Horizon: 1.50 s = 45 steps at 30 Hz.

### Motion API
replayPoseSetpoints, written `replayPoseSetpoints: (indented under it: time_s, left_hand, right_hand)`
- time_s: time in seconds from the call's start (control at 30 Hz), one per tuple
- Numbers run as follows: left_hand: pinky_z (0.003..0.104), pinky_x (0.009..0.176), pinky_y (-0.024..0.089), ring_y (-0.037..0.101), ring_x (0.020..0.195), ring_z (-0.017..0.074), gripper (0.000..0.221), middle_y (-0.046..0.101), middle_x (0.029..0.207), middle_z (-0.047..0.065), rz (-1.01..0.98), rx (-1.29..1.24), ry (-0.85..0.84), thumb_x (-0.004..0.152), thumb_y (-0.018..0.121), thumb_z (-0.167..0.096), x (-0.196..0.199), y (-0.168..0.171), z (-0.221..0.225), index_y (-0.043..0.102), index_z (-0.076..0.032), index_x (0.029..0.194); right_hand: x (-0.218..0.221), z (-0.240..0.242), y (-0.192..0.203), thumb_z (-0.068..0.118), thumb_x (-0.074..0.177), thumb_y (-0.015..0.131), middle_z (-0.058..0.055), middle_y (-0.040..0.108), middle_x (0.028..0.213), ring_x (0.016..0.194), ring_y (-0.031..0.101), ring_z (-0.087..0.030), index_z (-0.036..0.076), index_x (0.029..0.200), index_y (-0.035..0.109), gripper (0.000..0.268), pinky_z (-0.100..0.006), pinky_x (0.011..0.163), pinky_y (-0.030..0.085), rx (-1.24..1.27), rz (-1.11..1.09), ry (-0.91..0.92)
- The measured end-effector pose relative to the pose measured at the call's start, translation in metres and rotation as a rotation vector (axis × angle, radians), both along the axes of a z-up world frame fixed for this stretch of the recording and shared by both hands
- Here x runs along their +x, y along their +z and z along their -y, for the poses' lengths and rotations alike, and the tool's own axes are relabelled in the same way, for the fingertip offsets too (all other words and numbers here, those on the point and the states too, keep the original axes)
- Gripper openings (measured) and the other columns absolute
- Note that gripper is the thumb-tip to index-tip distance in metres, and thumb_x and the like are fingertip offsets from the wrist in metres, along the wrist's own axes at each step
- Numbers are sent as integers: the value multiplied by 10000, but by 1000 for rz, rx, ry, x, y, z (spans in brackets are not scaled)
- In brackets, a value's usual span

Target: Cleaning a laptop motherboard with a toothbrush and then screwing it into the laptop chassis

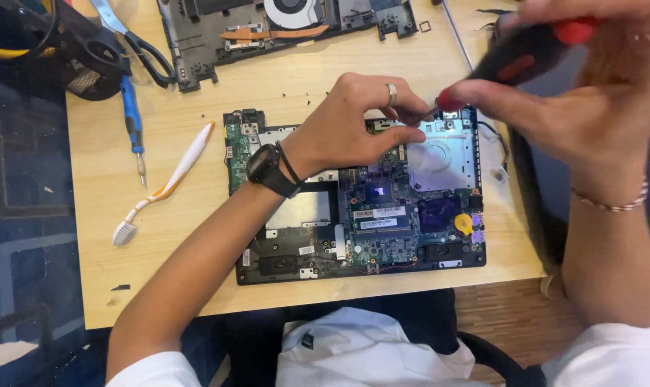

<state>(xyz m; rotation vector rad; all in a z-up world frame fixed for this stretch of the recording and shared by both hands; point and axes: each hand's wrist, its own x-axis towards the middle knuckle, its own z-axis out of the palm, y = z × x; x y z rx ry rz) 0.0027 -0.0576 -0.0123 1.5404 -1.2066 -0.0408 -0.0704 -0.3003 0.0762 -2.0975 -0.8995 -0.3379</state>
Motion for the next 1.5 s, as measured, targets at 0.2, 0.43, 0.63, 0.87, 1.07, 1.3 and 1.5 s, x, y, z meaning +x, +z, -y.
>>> replayPoseSetpoints:
  time_s: [0.2, 0.43, 0.63, 0.87, 1.07, 1.3, 1.5]
  left_hand:
    - [306, 747, 641, 779, 834, 213, 88, 783, 954, 98, 42, -64, -19, 991, 676, -6, 0, -6, 5, 748, -9, 1042]
    - [306, 721, 608, 745, 793, 200, 57, 762, 922, 92, 17, -119, 44, 920, 789, -45, -5, -1, 4, 755, -30, 963]
    - [317, 786, 629, 772, 858, 205, 81, 783, 957, 82, 0, -69, 54, 940, 741, -58, -6, 1, 1, 762, -40, 1017]
    - [318, 831, 653, 798, 914, 206, 61, 793, 977, 65, -5, -73, 71, 933, 738, -58, -6, -3, 5, 779, -50, 979]
    - [250, 679, 554, 755, 751, 112, 85, 794, 874, 12, 25, -20, 101, 941, 753, -200, -9, -2, 3, 764, -121, 968]
    - [252, 688, 600, 791, 804, 141, 72, 802, 940, 34, 5, -37, 92, 954, 723, -103, -9, 0, 1, 782, -98, 996]
    - [311, 783, 612, 773, 868, 199, 71, 783, 961, 65, 35, -109, 87, 968, 708, -106, -10, 5, 4, 755, -53, 958]
  right_hand:
    - [6, -23, 2, 113, 1124, 493, -304, 350, 1406, 1315, 547, -470, 51, 1476, 230, 444, -523, 1013, 654, 176, 24, 88]
    - [6, -15, 2, 122, 1041, 839, -303, 595, 1117, 1074, 559, -410, -177, 1256, 574, 454, -490, 955, 460, -18, 290, -84]
    - [8, -25, 20, 59, 1029, 673, -322, 449, 1398, 1303, 552, -396, -88, 1432, 412, 502, -391, 1009, 593, 59, 75, 103]
    - [-5, -33, 37, 176, 1149, 474, -316, 305, 1642, 1499, 509, -452, 26, 1612, 290, 521, -459, 1133, 604, -113, 81, 122]
    - [7, -25, 5, 325, 872, 968, -210, 618, 934, 787, 507, -271, -67, 1216, 644, 615, -345, 657, 433, -64, 469, -145]
    - [3, -35, 23, 20, 1099, 550, -327, 557, 1457, 1248, 702, -395, -2, 1580, 301, 542, -441, 1116, 663, 83, 54, 162]
    - [4, -40, 24, 356, 1084, 566, -270, 587, 1296, 1186, 608, -355, 14, 1529, 388, 589, -426, 988, 588, -74, 305, -32]
